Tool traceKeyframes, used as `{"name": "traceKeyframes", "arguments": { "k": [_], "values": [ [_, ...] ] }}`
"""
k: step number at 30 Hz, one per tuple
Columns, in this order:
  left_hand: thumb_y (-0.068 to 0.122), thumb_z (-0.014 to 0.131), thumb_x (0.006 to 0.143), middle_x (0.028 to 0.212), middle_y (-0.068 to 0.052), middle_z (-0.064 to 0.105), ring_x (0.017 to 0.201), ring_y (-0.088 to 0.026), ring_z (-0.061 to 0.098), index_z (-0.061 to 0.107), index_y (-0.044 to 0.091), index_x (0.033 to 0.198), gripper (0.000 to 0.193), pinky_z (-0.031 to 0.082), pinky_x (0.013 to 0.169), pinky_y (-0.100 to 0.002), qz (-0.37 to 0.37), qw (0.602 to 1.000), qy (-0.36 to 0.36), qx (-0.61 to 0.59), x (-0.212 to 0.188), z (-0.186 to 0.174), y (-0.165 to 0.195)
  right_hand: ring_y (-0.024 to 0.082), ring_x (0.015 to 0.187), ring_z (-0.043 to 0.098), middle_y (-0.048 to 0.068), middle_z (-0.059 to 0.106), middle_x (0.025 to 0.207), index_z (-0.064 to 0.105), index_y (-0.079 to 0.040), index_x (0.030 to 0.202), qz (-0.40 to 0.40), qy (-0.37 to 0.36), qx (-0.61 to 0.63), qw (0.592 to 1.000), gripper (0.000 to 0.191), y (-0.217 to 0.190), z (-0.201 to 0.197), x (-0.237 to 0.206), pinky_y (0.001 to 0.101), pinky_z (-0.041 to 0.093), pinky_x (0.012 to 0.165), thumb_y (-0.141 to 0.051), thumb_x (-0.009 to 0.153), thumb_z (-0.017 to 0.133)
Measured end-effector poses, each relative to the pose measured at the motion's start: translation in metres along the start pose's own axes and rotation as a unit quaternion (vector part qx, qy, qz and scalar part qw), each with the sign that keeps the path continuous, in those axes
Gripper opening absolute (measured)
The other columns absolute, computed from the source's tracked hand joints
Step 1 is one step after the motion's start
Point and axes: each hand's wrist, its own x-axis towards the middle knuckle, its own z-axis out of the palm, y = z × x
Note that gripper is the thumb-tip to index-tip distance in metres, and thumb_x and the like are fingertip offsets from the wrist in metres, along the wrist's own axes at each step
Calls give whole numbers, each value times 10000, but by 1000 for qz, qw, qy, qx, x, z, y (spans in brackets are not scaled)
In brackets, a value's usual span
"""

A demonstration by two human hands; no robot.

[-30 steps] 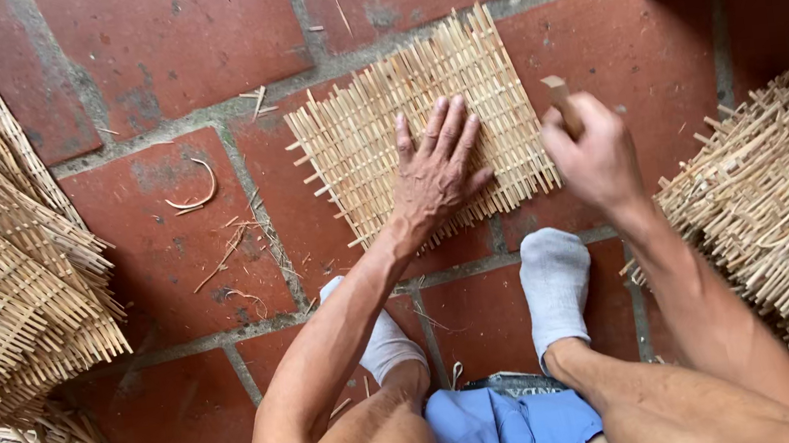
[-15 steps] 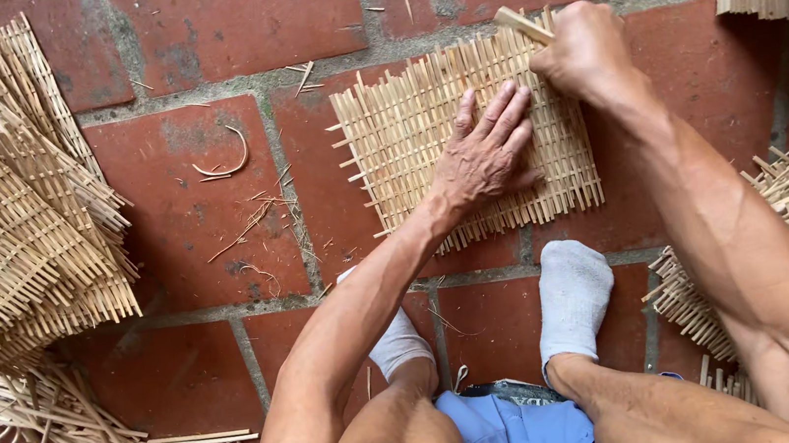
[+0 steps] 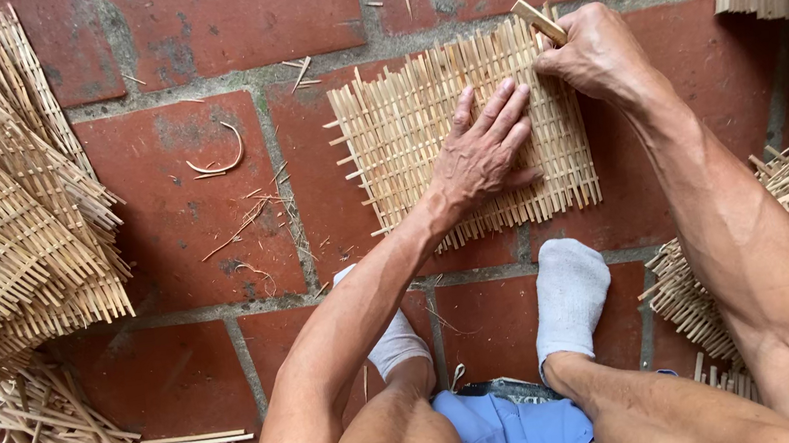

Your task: The person sits on a tiled floor and repeatedly hammers thin bamboo strips into a woven mat using a small wooden mallet. They adjust the mat's position, tap the strips to tighten the weave, and stack finished mats to the side.

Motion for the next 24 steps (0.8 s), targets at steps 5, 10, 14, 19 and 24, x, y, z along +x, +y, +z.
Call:
{"name": "traceKeyframes", "arguments": {
  "k": [5, 10, 14, 19, 24],
  "values": [
    [744, 585, 914, 1652, -121, 354, 1565, -270, 248, 596, 66, 1363, 813, 47, 1280, -598, -1, 1000, -2, -2, -1, -5, 3, 56, 426, 458, 46, 619, 656, 710, -36, 970, 87, -34, 256, 962, 230, -20, -16, 10, 220, 316, 354, -257, 1018, 667],
    [378, 587, 979, 1509, -96, 514, 1397, -208, 435, 582, 105, 1416, 515, 291, 1148, -502, -5, 999, 12, 36, 21, -5, -4, 37, 414, 444, 24, 663, 675, 688, -76, 1101, 38, -133, 448, 884, 197, -26, -21, 9, 185, 305, 352, -250, 1038, 619],
    [220, 576, 967, 1195, -60, 632, 1181, -223, 550, 602, 153, 1364, 404, 391, 968, -445, -35, 998, -1, -58, 45, -11, -12, 34, 530, 511, 0, 637, 738, 609, -137, 1080, -48, -82, 460, 883, 195, -6, -24, -30, 176, 388, 445, -310, 1123, 529],
    [284, 584, 1050, 1310, -25, 603, 1274, -210, 521, 572, 300, 1425, 375, 412, 1067, -411, 0, 992, -105, -76, 45, -38, -14, 106, 663, 633, 32, 646, 829, 585, -60, 996, -113, 181, 286, 934, 197, 44, 9, -153, 255, 512, 542, -195, 1132, 538],
    [762, 522, 834, 1681, -90, 230, 1541, -330, 161, 361, 358, 1576, 860, 62, 1175, -618, 65, 987, -148, -14, 34, -42, -5, 245, 530, 648, 137, 662, 621, 685, -18, 1034, -11, 155, 23, 988, 192, 79, 93, -242, 387, 488, 463, -176, 1047, 577]
  ]
}}
